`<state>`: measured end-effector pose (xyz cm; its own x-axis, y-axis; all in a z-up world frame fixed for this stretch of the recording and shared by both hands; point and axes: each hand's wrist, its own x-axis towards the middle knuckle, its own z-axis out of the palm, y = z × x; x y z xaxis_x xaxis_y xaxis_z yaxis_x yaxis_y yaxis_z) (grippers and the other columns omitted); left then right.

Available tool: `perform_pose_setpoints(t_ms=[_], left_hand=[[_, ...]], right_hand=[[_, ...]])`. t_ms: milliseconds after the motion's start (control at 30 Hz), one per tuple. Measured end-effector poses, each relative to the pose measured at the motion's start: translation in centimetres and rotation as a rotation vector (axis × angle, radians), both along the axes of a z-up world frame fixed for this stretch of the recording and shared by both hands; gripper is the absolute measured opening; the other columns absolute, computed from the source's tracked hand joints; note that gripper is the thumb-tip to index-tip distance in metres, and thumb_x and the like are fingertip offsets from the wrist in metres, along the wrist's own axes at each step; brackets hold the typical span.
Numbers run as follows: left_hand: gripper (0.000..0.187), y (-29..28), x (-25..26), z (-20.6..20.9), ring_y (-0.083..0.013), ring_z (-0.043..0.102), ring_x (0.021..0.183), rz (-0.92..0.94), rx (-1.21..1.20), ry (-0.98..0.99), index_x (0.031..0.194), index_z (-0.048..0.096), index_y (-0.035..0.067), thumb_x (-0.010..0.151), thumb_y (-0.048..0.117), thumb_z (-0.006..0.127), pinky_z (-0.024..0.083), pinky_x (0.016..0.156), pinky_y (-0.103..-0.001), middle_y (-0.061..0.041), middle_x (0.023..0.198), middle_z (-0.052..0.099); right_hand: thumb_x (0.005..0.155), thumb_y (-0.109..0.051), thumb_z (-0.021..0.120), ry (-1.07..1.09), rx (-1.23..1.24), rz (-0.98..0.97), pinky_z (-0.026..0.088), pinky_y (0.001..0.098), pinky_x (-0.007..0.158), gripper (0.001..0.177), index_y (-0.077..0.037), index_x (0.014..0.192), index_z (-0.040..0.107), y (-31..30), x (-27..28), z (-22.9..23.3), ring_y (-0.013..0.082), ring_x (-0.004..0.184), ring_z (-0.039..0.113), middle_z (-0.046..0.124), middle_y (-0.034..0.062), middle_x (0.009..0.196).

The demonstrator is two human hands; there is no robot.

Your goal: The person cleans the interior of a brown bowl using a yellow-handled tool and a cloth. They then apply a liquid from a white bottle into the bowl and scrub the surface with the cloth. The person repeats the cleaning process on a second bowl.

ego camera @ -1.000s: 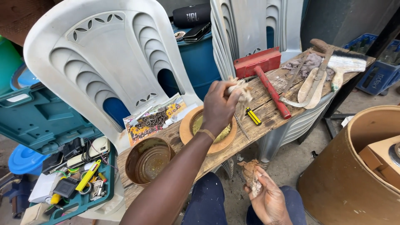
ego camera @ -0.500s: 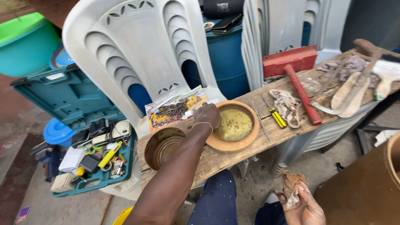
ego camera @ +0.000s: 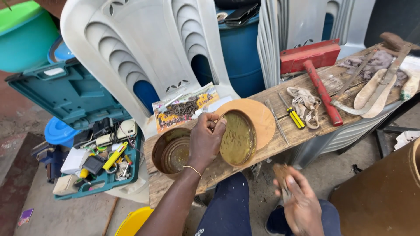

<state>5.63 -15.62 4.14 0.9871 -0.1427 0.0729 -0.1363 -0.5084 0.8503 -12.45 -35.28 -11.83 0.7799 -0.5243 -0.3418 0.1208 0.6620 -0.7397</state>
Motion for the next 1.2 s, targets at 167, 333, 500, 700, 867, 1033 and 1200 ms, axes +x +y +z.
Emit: perform_pose_setpoints(t_ms=[167, 333, 500, 700, 867, 1033, 1200], left_hand=[[0.041, 0.5, -0.5, -2.1, -0.0214, 0.058, 0.069, -0.028, 0.031, -0.193, 0.132, 0.071, 0.010, 0.094, 0.022, 0.063, 0.050, 0.074, -0.043, 0.000, 0.072, 0.059], [0.027, -1.7, 0.7, -0.3, -0.0475, 0.070, 0.109, -0.204, 0.217, -0.112, 0.119, 0.073, 0.019, 0.097, 0.024, 0.057, 0.057, 0.095, -0.056, -0.009, 0.114, 0.063], [0.020, -3.7, 2.2, 3.0, -0.0526, 0.074, 0.097, -0.281, 0.384, -0.291, 0.116, 0.059, 0.013, 0.107, 0.016, 0.041, 0.058, 0.082, -0.063, -0.021, 0.095, 0.072], [0.023, -5.5, 5.4, 1.4, -0.0438, 0.078, 0.098, -0.373, 0.517, -0.457, 0.118, 0.061, 0.021, 0.107, 0.019, 0.042, 0.060, 0.085, -0.060, -0.013, 0.100, 0.078], [0.022, -6.0, 5.4, 1.3, -0.0395, 0.079, 0.100, -0.355, 0.496, -0.420, 0.120, 0.068, 0.023, 0.105, 0.022, 0.052, 0.061, 0.086, -0.058, -0.011, 0.103, 0.080], [0.034, -4.9, 4.8, 1.7, -0.0389, 0.076, 0.109, -0.339, 0.500, -0.383, 0.129, 0.067, 0.025, 0.108, 0.023, 0.041, 0.059, 0.091, -0.061, -0.011, 0.111, 0.078], [0.037, -3.9, 4.5, 2.4, -0.0447, 0.077, 0.100, -0.344, 0.493, -0.482, 0.130, 0.070, 0.019, 0.108, 0.016, 0.041, 0.061, 0.085, -0.061, -0.015, 0.105, 0.079]], right_hand=[[0.087, -0.012, 0.075, 0.125, -0.354, -0.027, 0.064, 0.0440, 0.091, 0.054, 0.006, 0.137, 0.063, 2.8, 3.8, 8.8, 0.0328, 0.106, 0.072, 0.070, 0.0224, 0.130], [0.096, -0.030, 0.083, -0.253, -1.850, -0.249, 0.063, 0.0304, 0.085, 0.023, -0.020, 0.117, 0.081, -0.7, 12.0, 8.0, 0.0187, 0.104, 0.074, 0.069, -0.0030, 0.115], [0.106, -0.027, 0.066, -0.408, -2.397, -0.345, 0.059, 0.0415, 0.065, 0.014, -0.021, 0.110, 0.078, -4.8, 18.2, 10.3, 0.0272, 0.079, 0.069, 0.064, 0.0023, 0.109], [0.104, -0.019, 0.063, -0.336, -2.516, -0.326, 0.056, 0.0424, 0.062, 0.014, -0.018, 0.107, 0.077, -5.7, 18.0, 8.8, 0.0290, 0.074, 0.065, 0.058, 0.0067, 0.106], [0.104, -0.019, 0.062, -0.066, -2.179, -0.166, 0.059, 0.0520, 0.061, 0.018, -0.016, 0.117, 0.075, -0.6, 15.9, 3.9, 0.0398, 0.074, 0.072, 0.061, 0.0124, 0.100], [0.098, -0.026, 0.067, 0.257, -1.296, 0.205, 0.055, 0.0549, 0.069, 0.020, -0.006, 0.101, 0.070, 8.5, 12.8, 5.0, 0.0472, 0.088, 0.071, 0.065, 0.0189, 0.090], [0.100, -0.031, 0.065, 0.184, -1.839, 0.169, 0.060, 0.0515, 0.071, 0.018, -0.015, 0.107, 0.070, 0.9, 15.9, 4.5, 0.0373, 0.083, 0.074, 0.064, 0.0118, 0.094]])
